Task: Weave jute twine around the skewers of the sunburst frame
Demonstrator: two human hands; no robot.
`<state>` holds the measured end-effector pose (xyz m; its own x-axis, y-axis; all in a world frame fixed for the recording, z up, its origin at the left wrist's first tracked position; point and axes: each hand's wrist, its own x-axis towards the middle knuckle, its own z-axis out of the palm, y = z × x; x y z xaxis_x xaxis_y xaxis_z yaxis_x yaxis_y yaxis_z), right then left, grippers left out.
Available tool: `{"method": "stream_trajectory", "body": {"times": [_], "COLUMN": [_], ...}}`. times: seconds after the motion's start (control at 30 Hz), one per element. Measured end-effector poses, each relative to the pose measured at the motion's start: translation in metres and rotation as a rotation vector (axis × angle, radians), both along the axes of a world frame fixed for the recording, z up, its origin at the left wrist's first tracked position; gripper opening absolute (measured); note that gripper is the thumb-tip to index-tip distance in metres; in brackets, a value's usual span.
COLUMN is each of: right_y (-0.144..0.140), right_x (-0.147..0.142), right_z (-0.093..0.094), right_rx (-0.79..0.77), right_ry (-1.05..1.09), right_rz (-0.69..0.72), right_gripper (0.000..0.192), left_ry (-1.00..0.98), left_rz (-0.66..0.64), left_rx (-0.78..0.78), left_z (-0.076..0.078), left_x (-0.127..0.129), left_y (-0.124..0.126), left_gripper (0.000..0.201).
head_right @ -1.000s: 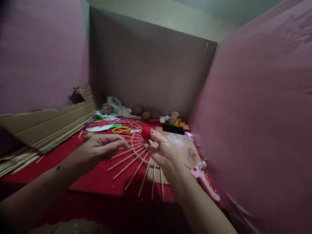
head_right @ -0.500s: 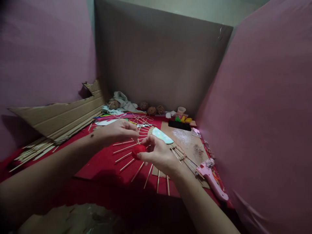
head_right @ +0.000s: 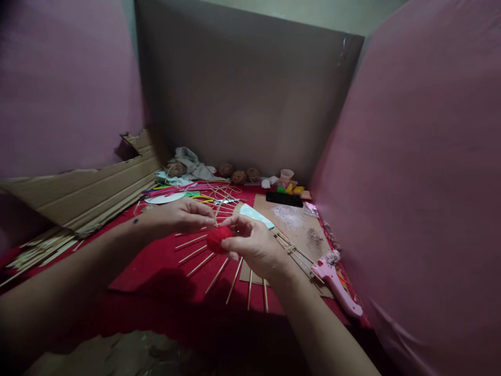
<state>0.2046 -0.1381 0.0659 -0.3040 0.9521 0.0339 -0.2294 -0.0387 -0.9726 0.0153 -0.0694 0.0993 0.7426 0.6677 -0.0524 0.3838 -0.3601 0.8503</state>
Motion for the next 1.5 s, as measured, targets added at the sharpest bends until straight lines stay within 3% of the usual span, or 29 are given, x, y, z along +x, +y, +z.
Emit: {"method": "stream_trajectory", "body": {"times": [0.07,0.13,0.2,0.3,0.4,0.47,0.53,0.6,0.67,0.73,0.77,0.83,0.9,0.97,1.03,1.1,1.13,1.2,1.23,1.3,1.37,1.43,1.5], "right_y": [0.0,0.002,0.004,0.005,0.0,-0.003,-0.005,-0.004,-0.002,0.001,0.002,0.002,0.0,-0.003,-0.004,-0.002,0.0,0.006,0.007,0.008,0.004,-0.002,-0.004], "right_x": [-0.001,-0.002,-0.001,0.007,0.018,0.022,0.02,0.015,0.01,0.008,0.009,0.012,0.017,0.02,0.019,0.016,0.015,0.014,0.015,0.018,0.02,0.019,0.016], "right_z": [0.0,0.002,0.005,0.011,0.014,0.015,0.016,0.019,0.025,0.031,0.034,0.037,0.035,0.031,0.026,0.021,0.02,0.02,0.021,0.024,0.027,0.026,0.022], "right_rx": [0.14,0.271,0.272,0.065,0.015,0.04,0.075,0.189,0.304,0.3,0.254,0.167,0.141,0.159,0.249,0.362,0.373,0.306,0.247,0.16,0.134,0.131,0.219], "right_ry": [-0.252,-0.428,-0.366,0.014,0.209,0.158,-0.076,-0.395,-0.566,-0.447,-0.305,-0.005,0.144,0.014,-0.322,-0.623,-0.653,-0.494,-0.366,-0.114,0.03,-0.009,-0.314], "right_rz": [-0.037,-0.185,-0.29,-0.208,-0.145,-0.057,0.073,0.057,-0.154,-0.328,-0.343,-0.25,-0.133,-0.001,0.076,-0.046,-0.156,-0.326,-0.34,-0.282,-0.194,-0.032,0.062], "right_gripper": [0.027,0.021,0.02,0.026,0.03,0.031,0.029,0.023,0.019,0.018,0.018,0.02,0.022,0.026,0.026,0.019,0.017,0.015,0.015,0.02,0.024,0.029,0.027], "left_ry": [0.058,0.099,0.137,0.074,0.006,-0.033,-0.062,-0.06,-0.048,-0.089,-0.102,-0.097,-0.147,-0.197,-0.188,-0.127,-0.094,-0.031,0.0,0.032,-0.068,-0.209,-0.229], "left_rz": [0.003,0.054,0.034,-0.114,-0.066,-0.028,-0.014,0.01,0.009,-0.008,-0.029,-0.109,-0.085,-0.01,0.045,0.043,0.016,-0.071,-0.108,-0.139,-0.07,0.001,0.027], "left_rx": [0.19,0.418,0.522,0.365,0.037,-0.132,-0.216,-0.213,-0.147,-0.079,-0.097,-0.254,-0.333,-0.264,-0.147,-0.043,-0.014,-0.028,-0.068,-0.158,-0.217,-0.25,-0.244], "left_z": [0.015,0.021,0.015,-0.002,-0.004,0.007,0.023,0.036,0.038,0.03,0.023,0.012,0.01,0.018,0.031,0.039,0.039,0.031,0.024,0.011,0.008,0.015,0.028], "left_x": [0.005,0.013,0.02,0.02,0.007,-0.003,-0.006,-0.001,0.009,0.018,0.021,0.02,0.013,0.003,-0.004,-0.005,-0.003,0.002,0.003,0.004,0.0,-0.006,-0.011], "left_y": [-0.004,-0.019,-0.035,-0.039,-0.014,0.005,0.013,0.006,-0.013,-0.032,-0.038,-0.039,-0.025,-0.008,0.002,-0.003,-0.009,-0.023,-0.028,-0.027,-0.012,0.007,0.018], "left_gripper": [0.026,0.026,0.024,0.024,0.026,0.024,0.023,0.02,0.018,0.019,0.02,0.019,0.02,0.021,0.022,0.024,0.025,0.027,0.027,0.026,0.022,0.019,0.018]}}
